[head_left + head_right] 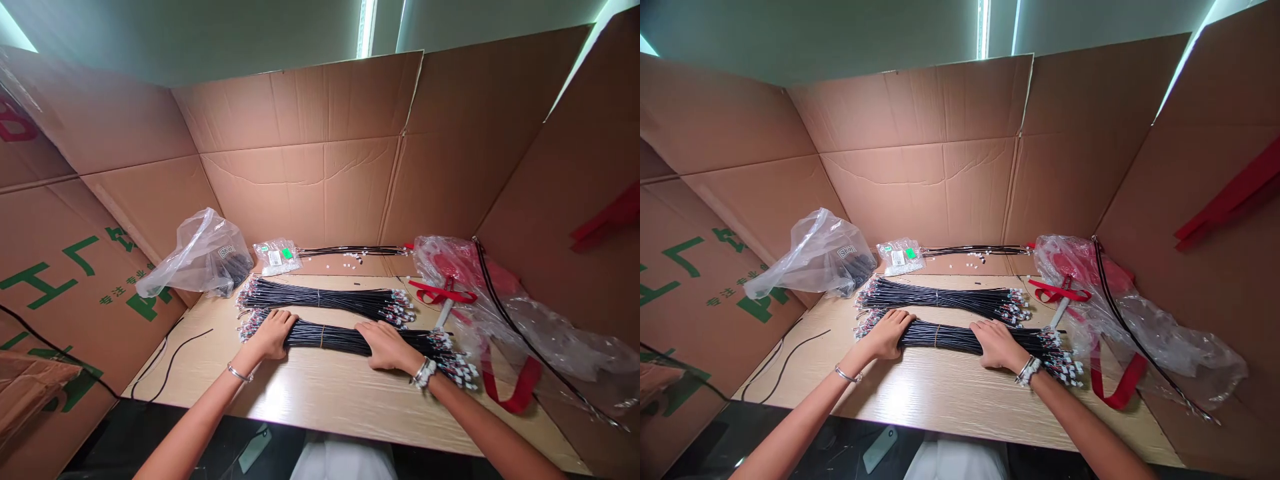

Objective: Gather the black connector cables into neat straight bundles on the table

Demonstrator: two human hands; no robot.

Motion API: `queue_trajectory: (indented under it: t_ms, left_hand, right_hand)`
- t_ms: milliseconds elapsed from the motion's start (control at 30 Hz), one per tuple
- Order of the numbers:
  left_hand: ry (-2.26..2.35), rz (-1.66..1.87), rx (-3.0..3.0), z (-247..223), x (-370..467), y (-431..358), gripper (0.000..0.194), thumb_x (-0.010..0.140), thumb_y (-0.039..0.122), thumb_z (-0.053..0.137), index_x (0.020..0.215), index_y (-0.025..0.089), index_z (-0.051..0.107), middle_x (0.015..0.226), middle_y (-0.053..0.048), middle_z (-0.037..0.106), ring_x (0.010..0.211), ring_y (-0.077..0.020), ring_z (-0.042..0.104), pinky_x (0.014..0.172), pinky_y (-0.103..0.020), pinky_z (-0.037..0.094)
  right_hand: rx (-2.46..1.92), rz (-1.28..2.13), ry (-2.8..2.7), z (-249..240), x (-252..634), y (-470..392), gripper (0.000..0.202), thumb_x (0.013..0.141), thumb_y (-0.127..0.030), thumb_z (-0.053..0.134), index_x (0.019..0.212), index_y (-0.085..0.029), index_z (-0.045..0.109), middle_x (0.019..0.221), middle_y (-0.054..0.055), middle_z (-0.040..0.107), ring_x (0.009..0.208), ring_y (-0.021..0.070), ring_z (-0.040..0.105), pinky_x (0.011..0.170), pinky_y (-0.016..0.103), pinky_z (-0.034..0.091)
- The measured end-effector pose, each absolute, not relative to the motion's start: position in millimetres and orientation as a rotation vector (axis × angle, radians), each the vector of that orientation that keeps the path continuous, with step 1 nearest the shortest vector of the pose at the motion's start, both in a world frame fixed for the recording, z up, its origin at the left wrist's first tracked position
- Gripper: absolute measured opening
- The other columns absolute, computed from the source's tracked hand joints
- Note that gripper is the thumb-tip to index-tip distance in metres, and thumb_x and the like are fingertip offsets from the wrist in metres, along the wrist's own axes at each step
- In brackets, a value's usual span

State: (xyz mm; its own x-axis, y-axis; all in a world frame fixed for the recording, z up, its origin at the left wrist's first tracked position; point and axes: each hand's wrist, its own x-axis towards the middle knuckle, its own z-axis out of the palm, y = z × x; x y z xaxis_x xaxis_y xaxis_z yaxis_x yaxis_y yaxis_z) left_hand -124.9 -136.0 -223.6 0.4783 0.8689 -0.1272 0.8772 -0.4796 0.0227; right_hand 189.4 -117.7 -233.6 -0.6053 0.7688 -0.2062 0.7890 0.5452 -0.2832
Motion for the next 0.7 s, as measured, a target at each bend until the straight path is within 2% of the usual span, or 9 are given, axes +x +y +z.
queue_trajectory:
  t_ms: [100, 200, 300, 367, 467, 533, 600, 633, 700]
  left_hand:
    - [1.626, -0.227, 2.622, -220.2, -127.4, -132.6, 0.064, 0.055, 0.016, 0.065, 0.117, 0.018, 0.052, 0.113, -0.014, 0.061, 0.105, -0.0332, 0.058, 0.096, -0.046, 0.042]
    - [1.707, -0.223, 2.598, -219.0, -142.4, -134.6, 0.061, 0.057, 0.015, 0.063, 0.117, 0.018, 0.053, 0.113, -0.014, 0.062, 0.106, -0.0333, 0.058, 0.096, -0.046, 0.043]
    - [1.753, -0.061, 2.580, -222.1, -160.4, -140.2, 0.070, 0.060, 0.010, 0.060, 0.128, 0.019, 0.049, 0.125, -0.014, 0.059, 0.117, -0.0318, 0.055, 0.104, -0.046, 0.039]
    - [1.766, 0.071, 2.573, -225.9, -169.9, -146.5, 0.078, 0.061, 0.010, 0.061, 0.137, 0.020, 0.043, 0.138, -0.014, 0.051, 0.129, -0.0324, 0.046, 0.110, -0.047, 0.034]
    - [1.853, 0.312, 2.540, -233.9, -176.8, -162.9, 0.079, 0.070, 0.023, 0.068, 0.143, 0.024, 0.037, 0.149, -0.013, 0.040, 0.139, -0.0351, 0.034, 0.115, -0.052, 0.029]
    - [1.946, 0.509, 2.495, -241.7, -175.1, -178.9, 0.073, 0.080, 0.035, 0.066, 0.146, 0.026, 0.034, 0.152, -0.013, 0.036, 0.141, -0.0348, 0.031, 0.115, -0.054, 0.028]
    - [2.021, 0.705, 2.456, -251.7, -169.5, -196.7, 0.068, 0.088, 0.039, 0.060, 0.148, 0.027, 0.030, 0.152, -0.013, 0.035, 0.142, -0.0328, 0.032, 0.115, -0.054, 0.028]
    - [2.053, 0.794, 2.438, -257.3, -166.1, -205.3, 0.066, 0.090, 0.038, 0.057, 0.148, 0.027, 0.029, 0.152, -0.013, 0.036, 0.142, -0.0321, 0.032, 0.115, -0.054, 0.029]
    - [2.132, 0.970, 2.381, -268.7, -160.1, -220.1, 0.063, 0.093, 0.036, 0.055, 0.149, 0.026, 0.028, 0.151, -0.014, 0.036, 0.141, -0.0316, 0.033, 0.113, -0.053, 0.031]
  right_hand:
    - [1.345, -0.577, 2.793, -235.5, 185.3, -116.7, 0.058, 0.065, -0.014, 0.059, 0.123, -0.012, 0.058, 0.131, 0.017, 0.060, 0.120, 0.0320, 0.054, 0.103, 0.043, 0.036]
    - [1.307, -0.578, 2.892, -237.8, 175.8, -114.9, 0.057, 0.070, -0.015, 0.060, 0.127, -0.016, 0.056, 0.133, 0.016, 0.059, 0.123, 0.0315, 0.051, 0.107, 0.047, 0.033]
    - [1.318, -0.448, 2.982, -237.5, 168.8, -115.6, 0.060, 0.075, -0.017, 0.064, 0.133, -0.020, 0.052, 0.133, 0.013, 0.059, 0.124, 0.0305, 0.049, 0.110, 0.051, 0.030]
    - [1.397, -0.319, 3.036, -236.9, 169.8, -119.9, 0.062, 0.076, -0.020, 0.068, 0.136, -0.020, 0.050, 0.135, 0.013, 0.057, 0.127, 0.0320, 0.046, 0.112, 0.054, 0.026]
    - [1.622, -0.248, 3.122, -239.2, 181.5, -134.3, 0.054, 0.083, -0.024, 0.064, 0.136, -0.022, 0.051, 0.138, 0.013, 0.055, 0.130, 0.0317, 0.044, 0.112, 0.054, 0.028]
    - [1.811, -0.300, 3.222, -244.4, 194.6, -149.2, 0.038, 0.090, -0.025, 0.055, 0.128, -0.021, 0.055, 0.130, 0.012, 0.060, 0.123, 0.0275, 0.050, 0.107, 0.046, 0.037]
    - [2.051, -0.358, 3.344, -252.8, 209.9, -167.1, 0.020, 0.094, -0.028, 0.047, 0.107, -0.021, 0.061, 0.112, 0.011, 0.066, 0.109, 0.0236, 0.058, 0.098, 0.039, 0.045]
    - [2.200, -0.390, 3.370, -258.1, 218.1, -176.7, 0.017, 0.095, -0.030, 0.047, 0.092, -0.022, 0.061, 0.102, 0.010, 0.067, 0.100, 0.0223, 0.060, 0.091, 0.035, 0.047]
    - [2.485, -0.408, 3.401, -270.7, 234.9, -196.3, 0.027, 0.093, -0.037, 0.050, 0.071, -0.022, 0.053, 0.074, 0.004, 0.059, 0.070, 0.0169, 0.057, 0.070, 0.028, 0.047]
